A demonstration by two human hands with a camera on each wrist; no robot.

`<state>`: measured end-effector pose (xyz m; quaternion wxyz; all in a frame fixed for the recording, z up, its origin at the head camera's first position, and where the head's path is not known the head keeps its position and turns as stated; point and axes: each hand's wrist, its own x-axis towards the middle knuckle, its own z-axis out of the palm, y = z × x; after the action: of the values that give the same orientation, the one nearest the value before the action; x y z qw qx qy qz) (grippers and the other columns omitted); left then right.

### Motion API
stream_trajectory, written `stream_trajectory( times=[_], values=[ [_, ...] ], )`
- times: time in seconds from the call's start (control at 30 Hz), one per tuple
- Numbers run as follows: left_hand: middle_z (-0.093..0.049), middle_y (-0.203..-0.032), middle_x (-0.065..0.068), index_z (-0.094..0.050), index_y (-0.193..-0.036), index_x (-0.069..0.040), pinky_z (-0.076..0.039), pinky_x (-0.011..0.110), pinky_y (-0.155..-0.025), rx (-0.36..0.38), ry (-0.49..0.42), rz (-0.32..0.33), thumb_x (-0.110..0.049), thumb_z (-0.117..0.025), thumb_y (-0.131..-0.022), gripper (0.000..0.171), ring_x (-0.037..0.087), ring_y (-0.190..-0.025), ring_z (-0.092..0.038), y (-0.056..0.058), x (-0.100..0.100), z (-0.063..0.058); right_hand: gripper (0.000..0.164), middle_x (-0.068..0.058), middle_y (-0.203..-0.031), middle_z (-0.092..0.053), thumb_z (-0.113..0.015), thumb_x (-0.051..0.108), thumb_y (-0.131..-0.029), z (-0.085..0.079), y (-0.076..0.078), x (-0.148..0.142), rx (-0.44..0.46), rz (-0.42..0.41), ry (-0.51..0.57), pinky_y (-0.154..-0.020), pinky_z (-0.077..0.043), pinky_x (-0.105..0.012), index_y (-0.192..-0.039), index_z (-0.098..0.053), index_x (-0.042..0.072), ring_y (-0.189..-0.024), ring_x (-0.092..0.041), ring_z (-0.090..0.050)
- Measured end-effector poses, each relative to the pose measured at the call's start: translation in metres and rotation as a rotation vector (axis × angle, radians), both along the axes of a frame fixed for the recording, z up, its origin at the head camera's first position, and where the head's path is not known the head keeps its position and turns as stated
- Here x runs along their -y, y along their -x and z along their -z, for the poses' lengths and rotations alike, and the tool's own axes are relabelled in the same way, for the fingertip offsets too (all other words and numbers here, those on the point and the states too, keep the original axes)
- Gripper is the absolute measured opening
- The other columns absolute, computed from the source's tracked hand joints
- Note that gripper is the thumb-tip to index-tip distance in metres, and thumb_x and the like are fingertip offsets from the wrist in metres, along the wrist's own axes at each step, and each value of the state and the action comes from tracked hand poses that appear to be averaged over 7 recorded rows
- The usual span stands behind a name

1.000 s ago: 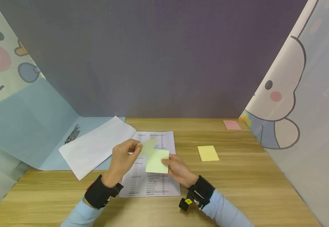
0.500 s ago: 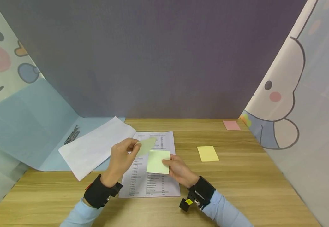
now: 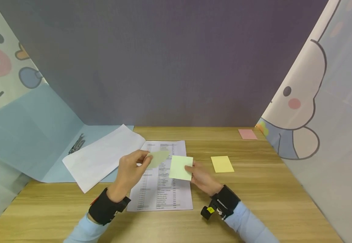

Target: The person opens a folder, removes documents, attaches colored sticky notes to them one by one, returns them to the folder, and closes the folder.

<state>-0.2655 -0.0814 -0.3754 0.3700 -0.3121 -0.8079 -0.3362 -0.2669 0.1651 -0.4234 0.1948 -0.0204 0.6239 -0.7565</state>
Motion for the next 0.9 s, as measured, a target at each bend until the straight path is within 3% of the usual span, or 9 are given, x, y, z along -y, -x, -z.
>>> stream_trajectory(
  times=[0.1, 0.4, 0.53, 0.6, 0.73, 0.77, 0.9],
  values=[
    [-0.066, -0.072, 0.001, -0.068, -0.082, -0.005, -0.048, 0.019, -0.055, -0.003, 0.01, 0.002, -0.006, -0.067, -0.081, 0.002, 0.008, -0.06, -0.058, -0.001, 0.0, 0.001, 0.048, -0.015, -0.128, -0.043, -0.038, 0.014, -0.099, -0.006, 0.008, -0.022, -0.037, 0.05, -0.086, -0.088, -0.047, -0.024, -0.14, -0.021, -0.005, -0.103, -0.012, -0.054],
    [-0.069, -0.077, 0.001, -0.069, -0.083, -0.008, -0.049, 0.018, -0.054, -0.006, 0.055, -0.024, -0.005, -0.069, -0.078, 0.006, 0.009, -0.06, -0.062, -0.005, -0.002, 0.001, 0.047, -0.034, -0.129, -0.04, -0.041, 0.013, -0.096, -0.015, 0.045, -0.106, -0.273, 0.322, -0.638, -0.082, -0.045, -0.028, -0.132, -0.029, -0.015, -0.108, -0.033, -0.049],
    [-0.069, -0.077, 0.001, -0.069, -0.083, -0.008, -0.049, 0.018, -0.053, -0.006, 0.059, -0.027, -0.005, -0.07, -0.077, 0.006, 0.009, -0.06, -0.062, -0.006, -0.003, 0.002, 0.046, -0.04, -0.124, -0.041, -0.039, -0.003, -0.086, -0.015, 0.053, -0.145, -0.382, 0.371, -0.762, -0.071, -0.044, -0.024, -0.128, -0.031, -0.021, -0.099, -0.034, -0.05],
    [-0.069, -0.077, 0.001, -0.069, -0.083, -0.008, -0.049, 0.018, -0.053, -0.005, 0.061, -0.027, -0.005, -0.07, -0.077, 0.006, 0.009, -0.06, -0.062, -0.007, -0.003, 0.003, 0.048, -0.04, -0.117, -0.043, -0.037, -0.009, -0.08, -0.013, 0.056, -0.162, -0.434, 0.392, -0.781, -0.062, -0.04, -0.022, -0.126, -0.033, -0.022, -0.086, -0.028, -0.049],
    [-0.069, -0.077, 0.001, -0.069, -0.083, -0.008, -0.05, 0.018, -0.054, 0.001, 0.064, -0.028, -0.005, -0.07, -0.077, 0.007, 0.009, -0.061, -0.063, -0.007, -0.004, 0.004, 0.051, -0.036, -0.099, -0.046, -0.036, -0.008, -0.074, -0.005, 0.058, -0.193, -0.462, 0.415, -0.915, -0.056, -0.034, -0.029, -0.122, -0.035, -0.026, -0.072, -0.03, -0.043],
    [-0.069, -0.077, 0.001, -0.069, -0.083, -0.009, -0.05, 0.018, -0.054, 0.001, 0.065, -0.029, -0.005, -0.07, -0.077, 0.007, 0.009, -0.061, -0.063, -0.007, -0.004, 0.005, 0.051, -0.037, -0.097, -0.047, -0.037, -0.006, -0.074, -0.003, 0.057, -0.2, -0.434, 0.419, -0.977, -0.057, -0.039, -0.033, -0.121, -0.036, -0.026, -0.071, -0.033, -0.044],
    [-0.069, -0.078, 0.001, -0.069, -0.083, -0.008, -0.05, 0.018, -0.054, 0.0, 0.064, -0.024, -0.005, -0.07, -0.078, 0.006, 0.01, -0.062, -0.063, -0.009, -0.004, 0.005, 0.059, -0.048, -0.114, -0.042, -0.039, 0.001, -0.072, 0.006, 0.054, -0.222, -0.326, 0.396, -1.159, -0.077, -0.044, -0.056, -0.124, -0.034, -0.026, -0.088, -0.049, -0.046]
  ],
)
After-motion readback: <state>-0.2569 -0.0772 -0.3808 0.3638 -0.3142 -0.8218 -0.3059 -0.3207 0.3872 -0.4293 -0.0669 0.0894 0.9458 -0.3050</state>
